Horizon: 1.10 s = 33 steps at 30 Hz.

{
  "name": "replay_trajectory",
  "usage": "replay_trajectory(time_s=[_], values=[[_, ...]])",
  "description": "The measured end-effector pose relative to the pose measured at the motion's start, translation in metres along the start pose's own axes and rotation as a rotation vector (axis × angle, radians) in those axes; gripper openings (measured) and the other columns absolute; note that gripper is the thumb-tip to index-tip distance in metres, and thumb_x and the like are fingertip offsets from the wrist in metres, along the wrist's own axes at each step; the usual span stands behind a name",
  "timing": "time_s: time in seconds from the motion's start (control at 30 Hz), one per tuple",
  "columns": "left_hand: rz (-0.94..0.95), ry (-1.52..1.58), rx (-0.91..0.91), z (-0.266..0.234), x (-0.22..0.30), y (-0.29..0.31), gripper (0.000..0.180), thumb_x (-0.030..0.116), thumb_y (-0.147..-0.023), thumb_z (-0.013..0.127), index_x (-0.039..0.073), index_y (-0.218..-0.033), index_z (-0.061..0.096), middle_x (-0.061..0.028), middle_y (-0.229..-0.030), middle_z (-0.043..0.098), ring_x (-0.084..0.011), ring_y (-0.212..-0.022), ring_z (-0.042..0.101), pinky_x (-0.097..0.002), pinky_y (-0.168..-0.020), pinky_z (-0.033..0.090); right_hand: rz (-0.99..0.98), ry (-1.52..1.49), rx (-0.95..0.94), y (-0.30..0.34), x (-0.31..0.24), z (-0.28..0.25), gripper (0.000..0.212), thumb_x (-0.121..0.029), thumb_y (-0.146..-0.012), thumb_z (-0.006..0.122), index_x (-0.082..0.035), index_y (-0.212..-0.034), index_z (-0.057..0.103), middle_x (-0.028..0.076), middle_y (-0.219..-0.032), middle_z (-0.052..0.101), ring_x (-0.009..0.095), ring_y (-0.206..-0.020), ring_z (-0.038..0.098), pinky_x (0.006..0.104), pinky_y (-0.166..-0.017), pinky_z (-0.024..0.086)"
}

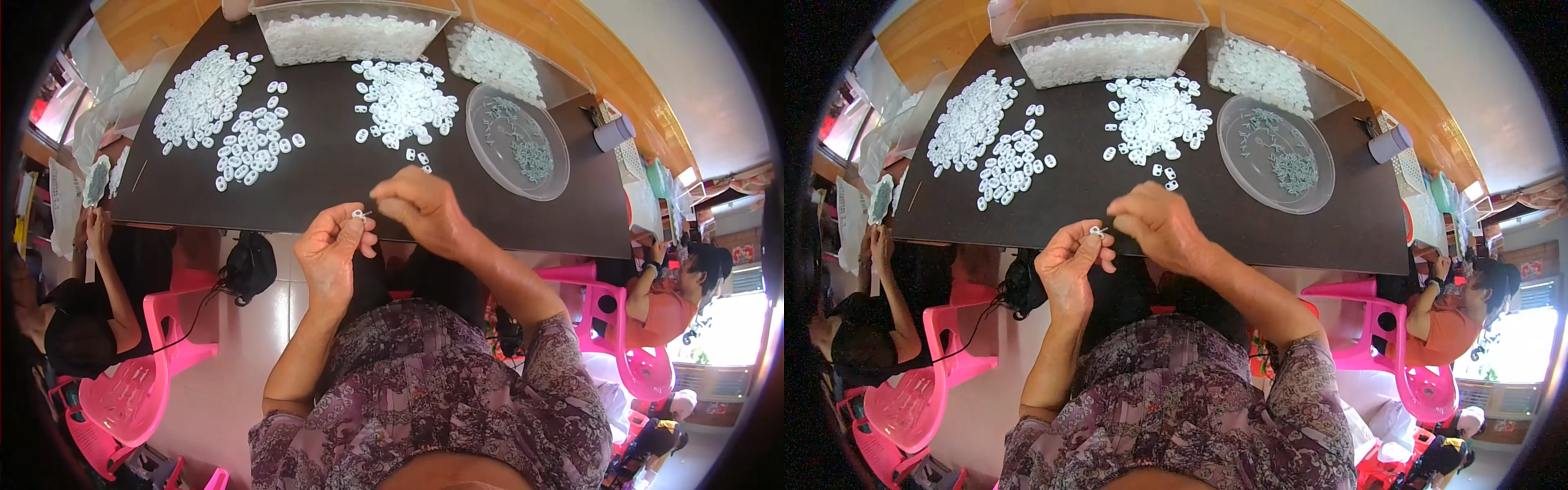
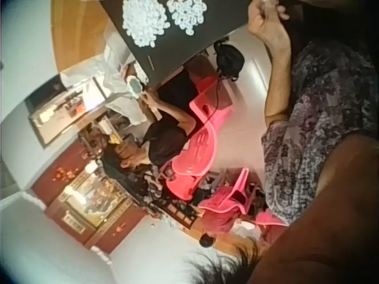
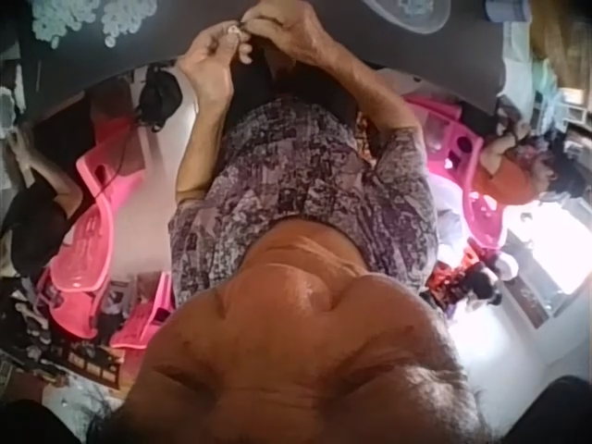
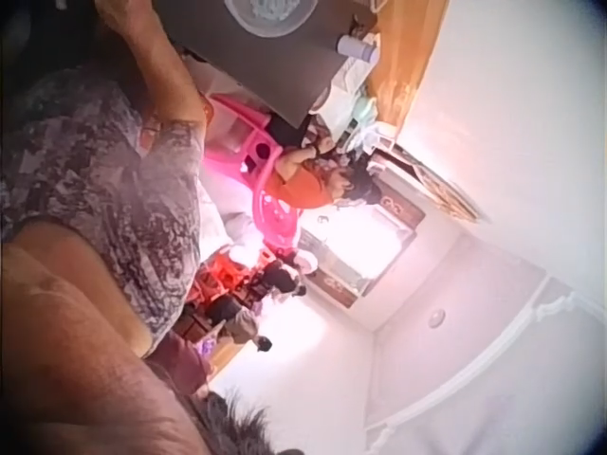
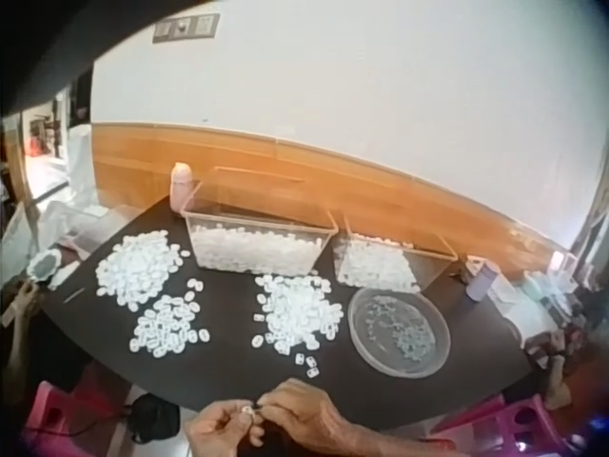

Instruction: The recorder is assembling small white plastic components by manually inserting tiny grey pieces into them.

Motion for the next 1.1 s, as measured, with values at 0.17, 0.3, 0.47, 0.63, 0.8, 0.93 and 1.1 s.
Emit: replay_trajectory(time_s=[0.17,0.3,0.47,0.63,0.8,0.93,1.1], values=[[0.022,0.010,0.037,-0.006,0.007,-0.003,0.016,0.002,-0.087,0.057,-0.008,-0.100,0.058,-0.0139,-0.082,0.063,-0.0140,-0.063,0.060,-0.0228,-0.054,0.049,-0.135,0.423,0.118,-0.043,0.023,-0.010,0.018,-0.002,-0.074,0.059,-0.009,-0.090,0.066,0.009,-0.073,0.057,0.029,-0.072,0.053,0.0365,-0.064,0.043],[0.026,0.005,0.057,-0.006,0.006,-0.002,0.017,0.004,-0.086,0.059,-0.008,-0.099,0.059,-0.0143,-0.079,0.064,-0.0145,-0.060,0.059,-0.0239,-0.052,0.050,-0.253,0.582,0.079,-0.067,0.041,0.005,0.026,0.003,-0.069,0.055,-0.011,-0.088,0.067,0.008,-0.072,0.052,0.027,-0.072,0.050,0.0376,-0.062,0.041],[0.004,0.037,0.050,-0.008,0.006,-0.002,0.017,0.004,-0.086,0.059,-0.008,-0.098,0.059,-0.0145,-0.080,0.064,-0.0145,-0.061,0.060,-0.0239,-0.052,0.050,-0.299,0.709,-0.073,-0.077,0.049,0.019,0.017,0.002,-0.069,0.056,-0.009,-0.080,0.064,0.009,-0.073,0.052,0.027,-0.073,0.049,0.0377,-0.064,0.041],[0.001,0.028,0.057,-0.009,0.007,-0.003,0.017,0.003,-0.086,0.058,-0.008,-0.098,0.059,-0.0146,-0.080,0.064,-0.0145,-0.061,0.060,-0.0241,-0.052,0.049,-0.329,0.698,-0.077,-0.074,0.042,0.019,0.009,0.001,-0.068,0.058,-0.006,-0.074,0.058,0.010,-0.073,0.051,0.027,-0.073,0.048,0.0388,-0.065,0.041],[-0.005,0.023,0.063,-0.005,0.007,-0.004,0.017,0.003,-0.086,0.057,-0.008,-0.099,0.059,-0.0143,-0.080,0.064,-0.0143,-0.060,0.059,-0.0244,-0.051,0.049,-0.176,0.404,-0.017,-0.054,0.031,0.006,0.010,-0.004,-0.073,0.063,-0.002,-0.080,0.057,0.009,-0.076,0.058,0.024,-0.073,0.054,0.0357,-0.063,0.043],[-0.001,0.013,0.060,0.000,0.006,-0.006,0.017,0.004,-0.087,0.057,-0.008,-0.099,0.058,-0.0139,-0.080,0.063,-0.0142,-0.060,0.059,-0.0243,-0.051,0.049,0.306,-0.150,0.008,-0.030,0.029,-0.008,0.012,-0.009,-0.080,0.063,0.000,-0.088,0.060,0.005,-0.079,0.062,0.014,-0.072,0.057,0.0268,-0.060,0.044],[-0.012,0.018,0.043,0.013,0.007,-0.004,0.018,0.003,-0.087,0.057,-0.008,-0.100,0.058,-0.0137,-0.079,0.063,-0.0143,-0.060,0.059,-0.0243,-0.050,0.049,0.556,-0.644,-0.004,-0.008,0.024,-0.013,0.016,-0.010,-0.083,0.062,0.000,-0.096,0.063,0.003,-0.077,0.063,0.005,-0.067,0.054,0.0182,-0.057,0.041]])
Point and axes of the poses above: each hand's wrist, its own y-axis away from the middle knuckle, its own z-axis out of the palm, x = y × z, the point moved 4 cm from there along -y, towards the middle knuckle
